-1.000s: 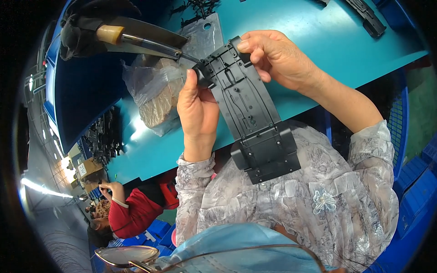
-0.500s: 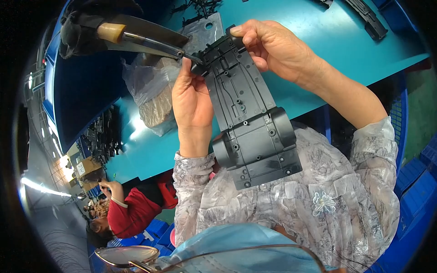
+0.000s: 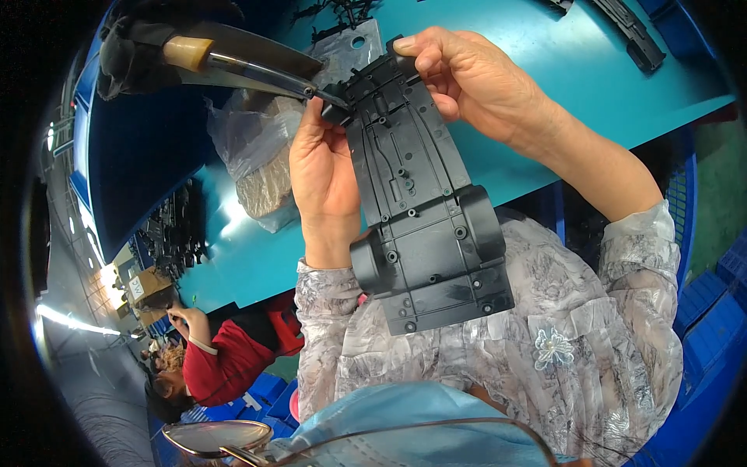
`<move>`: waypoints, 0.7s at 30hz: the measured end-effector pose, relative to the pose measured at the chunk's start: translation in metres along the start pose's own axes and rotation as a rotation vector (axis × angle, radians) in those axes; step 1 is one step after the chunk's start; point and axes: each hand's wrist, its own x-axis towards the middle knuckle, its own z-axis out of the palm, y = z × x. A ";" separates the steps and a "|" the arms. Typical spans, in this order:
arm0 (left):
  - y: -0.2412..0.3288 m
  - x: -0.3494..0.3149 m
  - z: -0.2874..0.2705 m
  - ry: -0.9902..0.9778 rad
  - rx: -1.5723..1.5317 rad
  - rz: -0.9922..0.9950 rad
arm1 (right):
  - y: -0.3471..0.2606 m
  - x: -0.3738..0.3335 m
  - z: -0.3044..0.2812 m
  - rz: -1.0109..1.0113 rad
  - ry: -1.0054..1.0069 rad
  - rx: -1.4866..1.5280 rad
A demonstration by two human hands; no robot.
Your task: The person assembles plastic components onto a toy car chassis at a factory workbench. This is done using an electric screwdriver.
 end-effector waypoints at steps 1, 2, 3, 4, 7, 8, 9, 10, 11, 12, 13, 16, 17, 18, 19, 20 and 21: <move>0.001 0.000 0.001 0.001 -0.001 0.000 | 0.000 -0.001 0.003 -0.015 0.022 -0.011; 0.001 0.000 0.003 0.002 0.000 0.006 | -0.001 -0.002 0.005 -0.031 0.045 -0.023; 0.002 0.000 0.003 0.004 0.000 0.012 | -0.002 -0.002 0.006 -0.030 0.045 -0.023; 0.001 0.000 0.003 0.004 -0.001 0.012 | -0.002 -0.003 0.007 -0.033 0.055 -0.029; 0.001 -0.001 0.001 0.059 0.002 0.027 | -0.001 -0.001 0.006 -0.024 0.049 -0.025; 0.002 0.000 0.001 0.029 -0.003 0.016 | -0.001 -0.001 0.005 -0.015 0.036 -0.016; 0.002 0.000 0.001 -0.002 -0.008 0.005 | -0.001 0.000 0.004 -0.014 0.036 -0.017; 0.002 0.000 0.001 -0.002 -0.008 0.005 | 0.000 0.000 0.003 -0.021 0.023 -0.004; 0.001 0.000 0.002 0.003 -0.008 0.018 | 0.001 0.001 0.002 -0.028 0.011 0.009; 0.001 0.000 0.002 0.006 -0.009 0.031 | 0.001 0.001 0.002 -0.027 0.012 0.009; 0.001 0.000 0.002 0.007 -0.009 0.030 | 0.001 0.000 0.002 -0.033 0.032 -0.005; 0.000 0.001 0.002 0.013 -0.018 0.011 | 0.001 -0.001 0.003 -0.041 0.050 -0.022; 0.001 0.000 0.003 0.011 -0.019 0.007 | 0.001 -0.001 0.003 -0.042 0.047 -0.025; 0.001 0.000 0.003 0.009 -0.020 0.003 | 0.001 -0.001 0.003 -0.041 0.045 -0.025; 0.001 -0.001 0.003 0.010 -0.020 0.005 | 0.001 -0.001 0.002 -0.034 0.023 -0.011; 0.001 -0.001 0.003 -0.003 -0.022 0.002 | 0.000 -0.001 0.001 -0.029 0.004 0.003; 0.001 0.000 0.003 -0.017 -0.023 -0.001 | 0.000 -0.001 0.001 -0.029 0.005 0.002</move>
